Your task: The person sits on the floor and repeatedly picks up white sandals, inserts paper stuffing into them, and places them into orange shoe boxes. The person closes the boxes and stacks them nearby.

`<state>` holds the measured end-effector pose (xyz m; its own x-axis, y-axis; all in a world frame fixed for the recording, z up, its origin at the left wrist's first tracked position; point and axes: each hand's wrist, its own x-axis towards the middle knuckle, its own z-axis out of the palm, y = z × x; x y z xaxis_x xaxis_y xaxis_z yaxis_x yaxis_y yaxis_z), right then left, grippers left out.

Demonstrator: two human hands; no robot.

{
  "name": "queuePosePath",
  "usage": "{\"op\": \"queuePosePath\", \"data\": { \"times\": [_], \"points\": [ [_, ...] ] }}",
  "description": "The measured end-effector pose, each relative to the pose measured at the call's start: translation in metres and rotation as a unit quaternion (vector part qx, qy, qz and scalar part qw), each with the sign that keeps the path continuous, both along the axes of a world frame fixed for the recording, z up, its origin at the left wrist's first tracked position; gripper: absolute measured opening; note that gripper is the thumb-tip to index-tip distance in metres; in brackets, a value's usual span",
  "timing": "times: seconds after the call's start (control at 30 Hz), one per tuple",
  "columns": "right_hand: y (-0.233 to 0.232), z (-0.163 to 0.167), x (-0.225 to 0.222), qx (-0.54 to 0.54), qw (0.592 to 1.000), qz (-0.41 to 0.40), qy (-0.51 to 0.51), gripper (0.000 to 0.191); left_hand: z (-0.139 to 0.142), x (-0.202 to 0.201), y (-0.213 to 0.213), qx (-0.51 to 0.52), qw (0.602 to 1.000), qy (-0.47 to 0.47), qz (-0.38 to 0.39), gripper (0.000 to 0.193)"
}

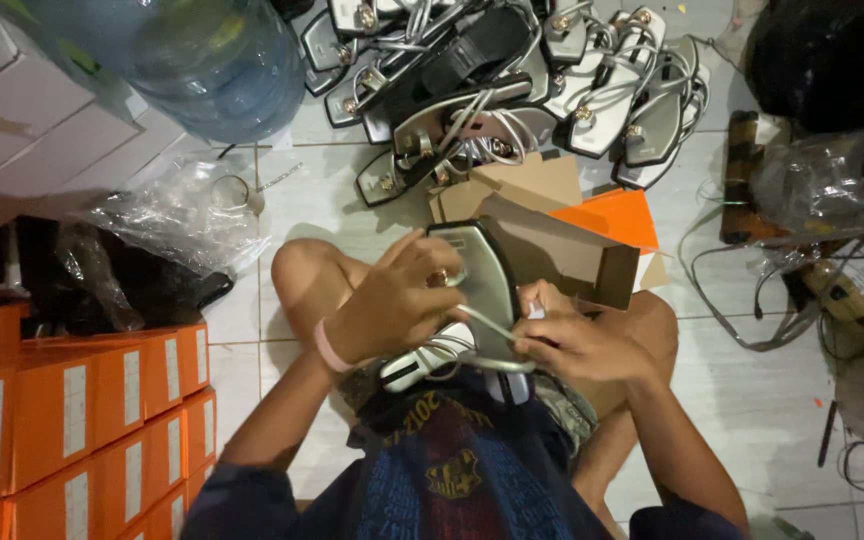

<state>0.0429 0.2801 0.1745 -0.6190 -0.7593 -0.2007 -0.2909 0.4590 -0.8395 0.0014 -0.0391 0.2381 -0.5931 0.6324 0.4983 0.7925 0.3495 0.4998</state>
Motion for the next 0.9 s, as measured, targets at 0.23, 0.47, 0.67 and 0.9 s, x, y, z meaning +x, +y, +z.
{"op": "queuePosePath", "data": {
  "times": [0.23,0.47,0.67,0.9],
  "points": [
    [0.016,-0.045,0.022,-0.207,0.955,-0.203,-0.059,0.028,-0.064,0.014,0.042,0.141,0.966,-0.192,0.104,0.011],
    [0.041,-0.039,0.025,-0.045,0.939,-0.337,-0.043,0.056,-0.12,0.043,0.087,0.242,0.825,-0.466,0.207,0.03],
    [0.104,-0.082,-0.051,0.009,0.945,-0.327,0.0,0.049,-0.154,0.07,0.011,-0.236,0.875,-0.365,0.215,0.076],
    [0.16,-0.144,-0.086,-0.044,0.92,-0.351,-0.167,0.061,-0.204,0.13,-0.009,-0.261,0.902,-0.288,0.187,0.066]
  ]
}}
